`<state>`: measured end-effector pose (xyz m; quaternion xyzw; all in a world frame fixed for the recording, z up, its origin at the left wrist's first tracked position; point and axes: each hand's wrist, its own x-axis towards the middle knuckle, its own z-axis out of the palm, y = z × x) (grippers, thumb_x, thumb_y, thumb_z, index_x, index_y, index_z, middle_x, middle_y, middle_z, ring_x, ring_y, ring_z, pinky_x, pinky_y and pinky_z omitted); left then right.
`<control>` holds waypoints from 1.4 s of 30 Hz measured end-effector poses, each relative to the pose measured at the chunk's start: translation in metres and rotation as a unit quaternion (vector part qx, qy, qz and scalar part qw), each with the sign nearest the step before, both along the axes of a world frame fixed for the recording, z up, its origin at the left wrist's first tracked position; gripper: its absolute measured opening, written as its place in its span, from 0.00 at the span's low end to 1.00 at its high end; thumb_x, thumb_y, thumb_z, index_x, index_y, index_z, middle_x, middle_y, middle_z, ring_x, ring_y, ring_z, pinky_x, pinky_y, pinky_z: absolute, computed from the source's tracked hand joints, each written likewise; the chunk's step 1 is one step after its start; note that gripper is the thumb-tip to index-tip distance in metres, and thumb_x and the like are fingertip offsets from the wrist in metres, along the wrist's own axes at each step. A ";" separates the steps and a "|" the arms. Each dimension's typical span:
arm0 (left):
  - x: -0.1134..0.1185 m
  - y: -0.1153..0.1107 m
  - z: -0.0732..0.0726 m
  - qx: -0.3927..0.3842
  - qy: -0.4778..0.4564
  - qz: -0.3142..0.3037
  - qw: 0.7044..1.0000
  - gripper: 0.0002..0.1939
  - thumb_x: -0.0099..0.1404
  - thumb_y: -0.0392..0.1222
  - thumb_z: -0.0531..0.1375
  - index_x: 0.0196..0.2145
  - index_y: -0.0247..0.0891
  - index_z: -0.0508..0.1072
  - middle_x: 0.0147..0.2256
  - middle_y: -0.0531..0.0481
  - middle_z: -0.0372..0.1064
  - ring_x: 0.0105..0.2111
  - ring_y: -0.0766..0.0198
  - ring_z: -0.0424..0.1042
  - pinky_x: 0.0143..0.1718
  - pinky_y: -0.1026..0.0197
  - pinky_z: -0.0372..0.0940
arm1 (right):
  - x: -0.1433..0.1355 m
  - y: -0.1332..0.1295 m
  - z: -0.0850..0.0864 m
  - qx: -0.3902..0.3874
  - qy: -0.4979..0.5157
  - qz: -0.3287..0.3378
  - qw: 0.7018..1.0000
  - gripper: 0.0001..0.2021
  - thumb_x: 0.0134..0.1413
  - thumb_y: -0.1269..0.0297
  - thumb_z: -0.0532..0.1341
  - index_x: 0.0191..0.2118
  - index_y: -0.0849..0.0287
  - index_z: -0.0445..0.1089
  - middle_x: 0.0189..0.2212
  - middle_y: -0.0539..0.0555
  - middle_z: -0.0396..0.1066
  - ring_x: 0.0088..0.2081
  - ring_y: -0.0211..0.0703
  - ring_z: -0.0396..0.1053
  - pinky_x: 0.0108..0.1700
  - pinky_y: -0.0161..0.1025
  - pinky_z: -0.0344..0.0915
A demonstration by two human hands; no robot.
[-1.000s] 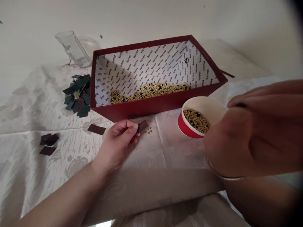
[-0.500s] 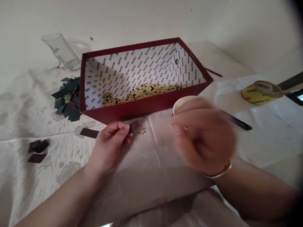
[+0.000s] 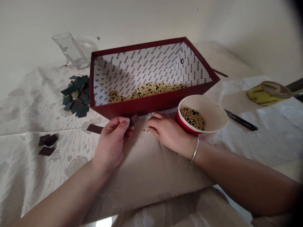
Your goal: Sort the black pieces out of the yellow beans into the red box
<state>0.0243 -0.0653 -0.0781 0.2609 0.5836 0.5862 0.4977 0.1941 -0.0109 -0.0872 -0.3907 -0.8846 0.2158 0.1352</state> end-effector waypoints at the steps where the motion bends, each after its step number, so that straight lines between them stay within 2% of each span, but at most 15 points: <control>1: 0.000 0.000 0.000 0.002 0.003 -0.005 1.000 0.06 0.56 0.41 0.66 0.27 0.38 0.73 0.23 0.54 0.69 0.22 0.70 0.64 0.24 0.67 0.59 | 0.000 0.000 0.000 -0.001 0.001 0.002 1.000 0.09 0.58 0.77 0.56 0.32 0.60 0.71 0.35 0.53 0.67 0.40 0.42 0.66 0.42 0.38 0.60; 3: -0.001 -0.001 -0.001 0.004 0.011 -0.012 1.000 0.06 0.57 0.41 0.65 0.27 0.39 0.73 0.23 0.54 0.69 0.22 0.70 0.64 0.25 0.66 0.59 | 0.001 0.000 0.000 -0.004 0.021 0.004 1.000 0.09 0.58 0.77 0.57 0.30 0.60 0.69 0.34 0.52 0.67 0.39 0.41 0.66 0.42 0.38 0.60; 6: -0.002 -0.001 -0.002 0.008 0.028 -0.033 0.999 0.07 0.58 0.42 0.65 0.26 0.38 0.73 0.22 0.54 0.69 0.22 0.71 0.63 0.25 0.67 0.58 | 0.004 -0.001 0.000 0.019 0.107 -0.019 0.994 0.07 0.58 0.76 0.57 0.31 0.59 0.68 0.33 0.51 0.67 0.38 0.39 0.66 0.42 0.37 0.61; 9: -0.002 -0.003 -0.003 0.008 0.058 -0.075 0.995 0.09 0.59 0.43 0.64 0.25 0.38 0.72 0.21 0.55 0.66 0.22 0.71 0.61 0.24 0.67 0.56 | 0.006 -0.006 0.005 0.089 0.208 -0.025 0.974 0.05 0.61 0.73 0.57 0.34 0.58 0.69 0.34 0.52 0.68 0.39 0.39 0.66 0.43 0.38 0.63; 12: -0.001 -0.005 -0.002 0.008 0.083 -0.119 0.989 0.11 0.60 0.45 0.65 0.25 0.37 0.72 0.20 0.56 0.65 0.21 0.72 0.59 0.24 0.67 0.54 | 0.005 -0.011 0.007 0.152 0.244 0.014 0.958 0.06 0.63 0.70 0.57 0.35 0.59 0.70 0.35 0.54 0.69 0.40 0.40 0.66 0.45 0.39 0.64; 15: 0.001 -0.008 -0.001 0.005 0.084 -0.151 0.985 0.12 0.60 0.46 0.65 0.26 0.37 0.72 0.22 0.55 0.66 0.22 0.71 0.59 0.24 0.66 0.54 | 0.002 -0.012 0.005 0.159 0.229 0.045 0.959 0.08 0.63 0.70 0.57 0.33 0.60 0.71 0.34 0.54 0.70 0.38 0.41 0.65 0.42 0.39 0.64; 17: 0.002 -0.008 -0.001 0.000 0.080 -0.161 0.984 0.12 0.60 0.47 0.64 0.26 0.37 0.71 0.23 0.54 0.67 0.22 0.71 0.59 0.24 0.66 0.54 | 0.001 -0.011 0.003 0.154 0.218 0.043 0.963 0.08 0.62 0.70 0.58 0.32 0.61 0.72 0.33 0.54 0.69 0.37 0.42 0.65 0.41 0.40 0.63; 21: 0.002 -0.009 0.000 -0.006 0.089 -0.161 0.983 0.11 0.61 0.46 0.64 0.26 0.37 0.71 0.23 0.54 0.67 0.22 0.71 0.60 0.24 0.66 0.54 | 0.001 -0.011 0.002 0.153 0.218 0.018 0.964 0.08 0.62 0.71 0.58 0.31 0.61 0.72 0.32 0.54 0.69 0.37 0.42 0.64 0.40 0.40 0.62; 25: 0.002 -0.009 -0.001 0.011 0.124 -0.167 0.978 0.12 0.61 0.46 0.63 0.25 0.37 0.71 0.23 0.54 0.66 0.23 0.70 0.60 0.25 0.65 0.54 | 0.000 -0.014 0.003 0.155 0.199 0.032 0.967 0.09 0.62 0.70 0.58 0.30 0.60 0.72 0.32 0.53 0.69 0.37 0.42 0.64 0.40 0.40 0.61; 30: 0.001 -0.010 -0.002 0.010 0.136 -0.164 0.977 0.13 0.62 0.47 0.62 0.25 0.38 0.70 0.22 0.55 0.64 0.23 0.70 0.58 0.25 0.64 0.54 | -0.001 -0.015 0.004 0.160 0.190 -0.006 0.969 0.11 0.61 0.71 0.57 0.28 0.61 0.71 0.30 0.54 0.68 0.35 0.42 0.63 0.39 0.41 0.61; 35: 0.001 -0.009 -0.001 0.013 0.155 -0.164 0.974 0.12 0.61 0.46 0.62 0.25 0.37 0.69 0.23 0.54 0.64 0.24 0.69 0.59 0.26 0.64 0.54 | -0.001 -0.017 0.002 0.176 0.163 0.022 0.971 0.10 0.62 0.70 0.57 0.30 0.60 0.72 0.32 0.54 0.68 0.37 0.44 0.63 0.40 0.41 0.61; 39: 0.003 -0.008 -0.001 0.006 0.150 -0.163 0.975 0.13 0.62 0.47 0.62 0.25 0.37 0.69 0.21 0.55 0.64 0.22 0.69 0.59 0.25 0.64 0.53 | -0.001 -0.015 0.001 0.178 0.163 -0.011 0.971 0.11 0.61 0.71 0.57 0.28 0.60 0.70 0.30 0.54 0.68 0.36 0.43 0.63 0.39 0.41 0.61; 42: 0.003 -0.009 -0.001 0.003 0.144 -0.163 0.976 0.13 0.62 0.47 0.62 0.25 0.37 0.69 0.22 0.55 0.64 0.23 0.70 0.59 0.25 0.64 0.54 | -0.002 -0.015 0.001 0.183 0.158 -0.001 0.970 0.11 0.62 0.71 0.56 0.28 0.60 0.70 0.31 0.54 0.68 0.37 0.44 0.63 0.40 0.41 0.61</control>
